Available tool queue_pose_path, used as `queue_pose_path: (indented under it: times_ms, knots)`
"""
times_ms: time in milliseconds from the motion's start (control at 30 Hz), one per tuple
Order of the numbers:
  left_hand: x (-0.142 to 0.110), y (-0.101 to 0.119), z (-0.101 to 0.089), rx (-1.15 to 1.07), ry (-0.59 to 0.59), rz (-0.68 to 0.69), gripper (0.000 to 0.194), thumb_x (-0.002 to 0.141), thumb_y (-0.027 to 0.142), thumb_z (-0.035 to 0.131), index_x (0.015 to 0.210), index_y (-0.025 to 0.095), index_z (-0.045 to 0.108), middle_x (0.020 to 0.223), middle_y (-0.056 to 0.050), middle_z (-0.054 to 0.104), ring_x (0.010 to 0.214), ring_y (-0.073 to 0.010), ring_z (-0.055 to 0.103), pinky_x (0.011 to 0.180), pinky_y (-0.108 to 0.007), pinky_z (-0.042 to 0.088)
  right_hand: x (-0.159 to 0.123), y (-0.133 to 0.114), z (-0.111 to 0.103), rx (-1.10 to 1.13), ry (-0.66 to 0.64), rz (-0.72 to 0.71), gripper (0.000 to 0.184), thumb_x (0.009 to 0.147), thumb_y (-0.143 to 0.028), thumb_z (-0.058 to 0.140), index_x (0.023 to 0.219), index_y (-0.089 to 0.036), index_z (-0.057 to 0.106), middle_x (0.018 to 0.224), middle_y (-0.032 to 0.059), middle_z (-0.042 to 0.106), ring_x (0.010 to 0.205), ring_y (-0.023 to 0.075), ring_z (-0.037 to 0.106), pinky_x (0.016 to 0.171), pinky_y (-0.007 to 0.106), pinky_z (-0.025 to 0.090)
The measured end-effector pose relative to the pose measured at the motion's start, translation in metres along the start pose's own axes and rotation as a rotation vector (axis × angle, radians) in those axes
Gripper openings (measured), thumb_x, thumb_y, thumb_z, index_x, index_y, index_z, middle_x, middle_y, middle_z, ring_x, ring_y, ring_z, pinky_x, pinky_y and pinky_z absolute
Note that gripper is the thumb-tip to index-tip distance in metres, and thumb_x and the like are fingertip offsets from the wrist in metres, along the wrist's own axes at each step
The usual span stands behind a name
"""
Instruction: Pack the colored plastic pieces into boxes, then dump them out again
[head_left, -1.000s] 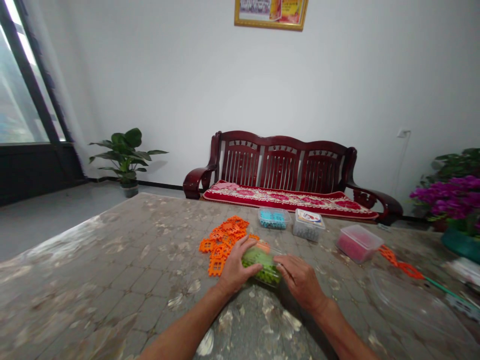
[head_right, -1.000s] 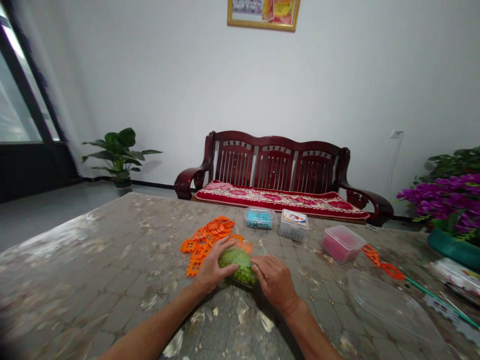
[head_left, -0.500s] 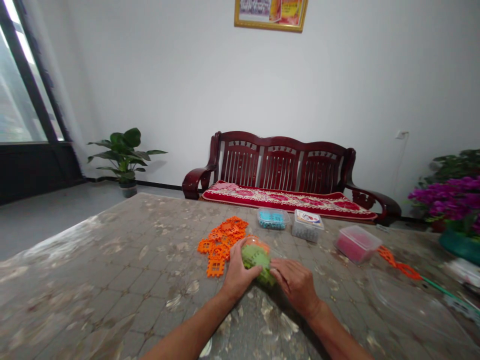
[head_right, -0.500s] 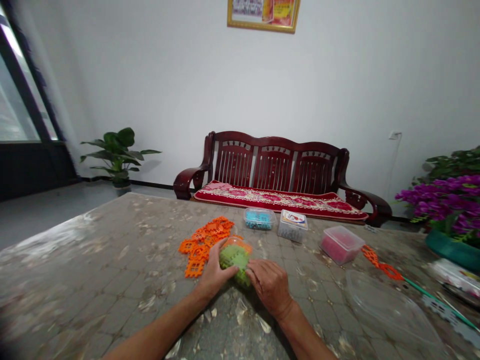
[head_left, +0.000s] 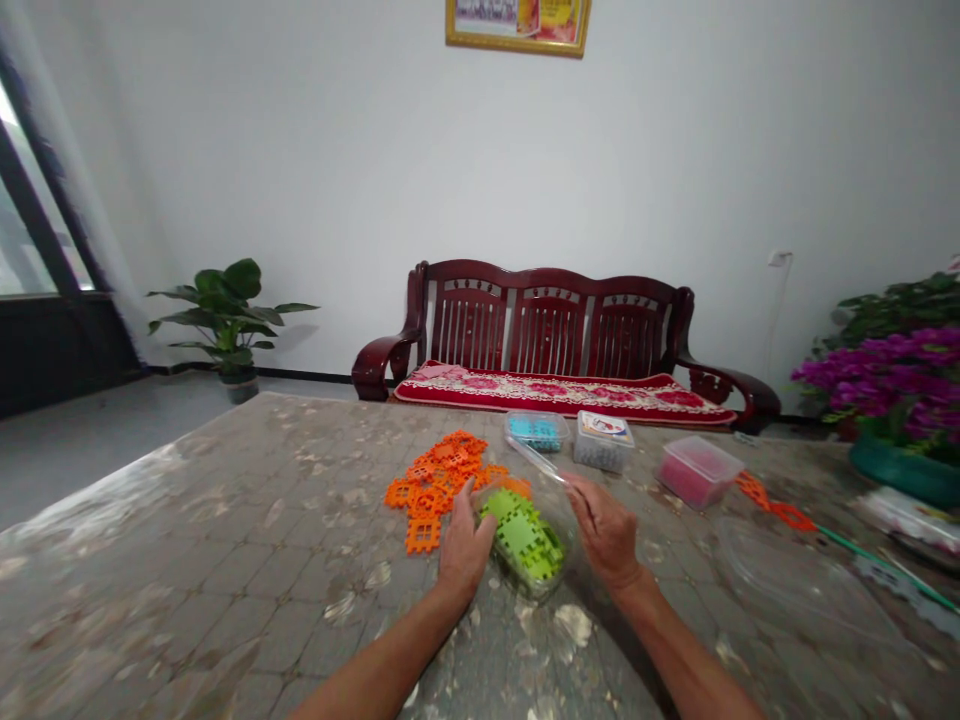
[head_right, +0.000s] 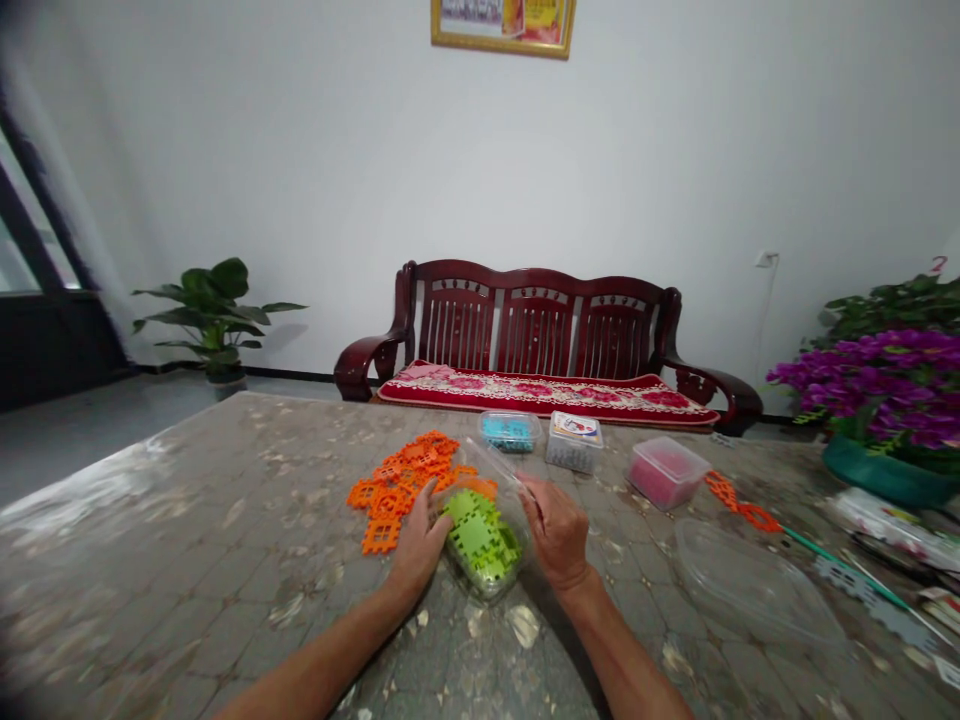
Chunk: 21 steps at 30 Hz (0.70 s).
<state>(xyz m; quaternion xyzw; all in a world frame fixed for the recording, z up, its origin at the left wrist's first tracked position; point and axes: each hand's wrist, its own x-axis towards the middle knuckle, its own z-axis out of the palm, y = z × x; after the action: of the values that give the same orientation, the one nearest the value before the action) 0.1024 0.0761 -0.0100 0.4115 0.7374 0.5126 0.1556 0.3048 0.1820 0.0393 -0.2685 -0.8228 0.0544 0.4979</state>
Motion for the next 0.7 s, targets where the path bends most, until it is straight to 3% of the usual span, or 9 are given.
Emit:
queue_pose_path:
  times_ms: [67, 167, 333, 467, 600, 700]
  knots:
    - [0.002, -0.001, -0.001, 0.018, 0.001, 0.022, 0.056, 0.087, 0.023, 0.050, 0.142, 0.016, 0.050, 0.143, -0.015, 0.063, 0.132, -0.0275, 0.061, 0.113, -0.044, 0.047, 0.007, 0.012, -0.014, -0.034, 0.050, 0.026, 0.038, 0.105, -0.046, 0.045, 0.113, -0.027, 0.077, 0.114, 0.0089, 0.079, 0.105, 0.0275, 0.070, 0.096, 0.045, 0.052]
    - [0.006, 0.000, -0.004, 0.005, -0.006, 0.048, 0.047, 0.087, 0.026, 0.050, 0.132, 0.016, 0.059, 0.130, -0.013, 0.069, 0.122, -0.0277, 0.066, 0.109, -0.045, 0.049, 0.009, 0.032, -0.035, -0.152, 0.086, 0.077, 0.039, 0.103, -0.052, 0.049, 0.105, -0.027, 0.079, 0.109, 0.0081, 0.079, 0.101, 0.0279, 0.067, 0.094, 0.046, 0.050]
    - [0.011, 0.000, -0.011, -0.017, 0.008, 0.041, 0.042, 0.085, 0.029, 0.049, 0.120, 0.013, 0.067, 0.112, -0.012, 0.073, 0.097, -0.0260, 0.071, 0.096, -0.044, 0.056, -0.015, 0.062, -0.050, -0.210, -0.047, 0.076, 0.032, 0.100, -0.040, 0.051, 0.102, -0.026, 0.079, 0.101, 0.0072, 0.080, 0.097, 0.0286, 0.067, 0.090, 0.046, 0.052]
    - [0.013, -0.004, -0.014, -0.024, 0.049, 0.007, 0.044, 0.085, 0.028, 0.048, 0.122, 0.013, 0.066, 0.110, -0.011, 0.073, 0.096, -0.0257, 0.070, 0.095, -0.043, 0.055, -0.036, 0.082, -0.054, -0.296, -0.167, 0.087, 0.028, 0.085, -0.022, 0.054, 0.096, -0.027, 0.080, 0.099, 0.0068, 0.080, 0.098, 0.0294, 0.069, 0.092, 0.048, 0.054]
    - [0.015, -0.009, -0.018, -0.040, 0.067, -0.019, 0.040, 0.086, 0.029, 0.050, 0.120, 0.015, 0.068, 0.113, -0.011, 0.074, 0.108, -0.0285, 0.069, 0.100, -0.045, 0.053, -0.038, 0.078, -0.055, -0.406, -0.149, 0.105, 0.041, 0.066, -0.014, 0.058, 0.099, -0.027, 0.080, 0.113, 0.0101, 0.078, 0.107, 0.0332, 0.068, 0.097, 0.052, 0.053]
    - [0.015, -0.011, -0.020, -0.072, 0.050, -0.022, 0.037, 0.089, 0.033, 0.051, 0.117, 0.017, 0.070, 0.115, -0.011, 0.075, 0.110, -0.0285, 0.069, 0.098, -0.043, 0.054, -0.034, 0.056, -0.043, -0.302, -0.118, 0.199, 0.038, 0.073, -0.019, 0.058, 0.104, -0.025, 0.079, 0.114, 0.0112, 0.077, 0.104, 0.0332, 0.070, 0.093, 0.051, 0.056]
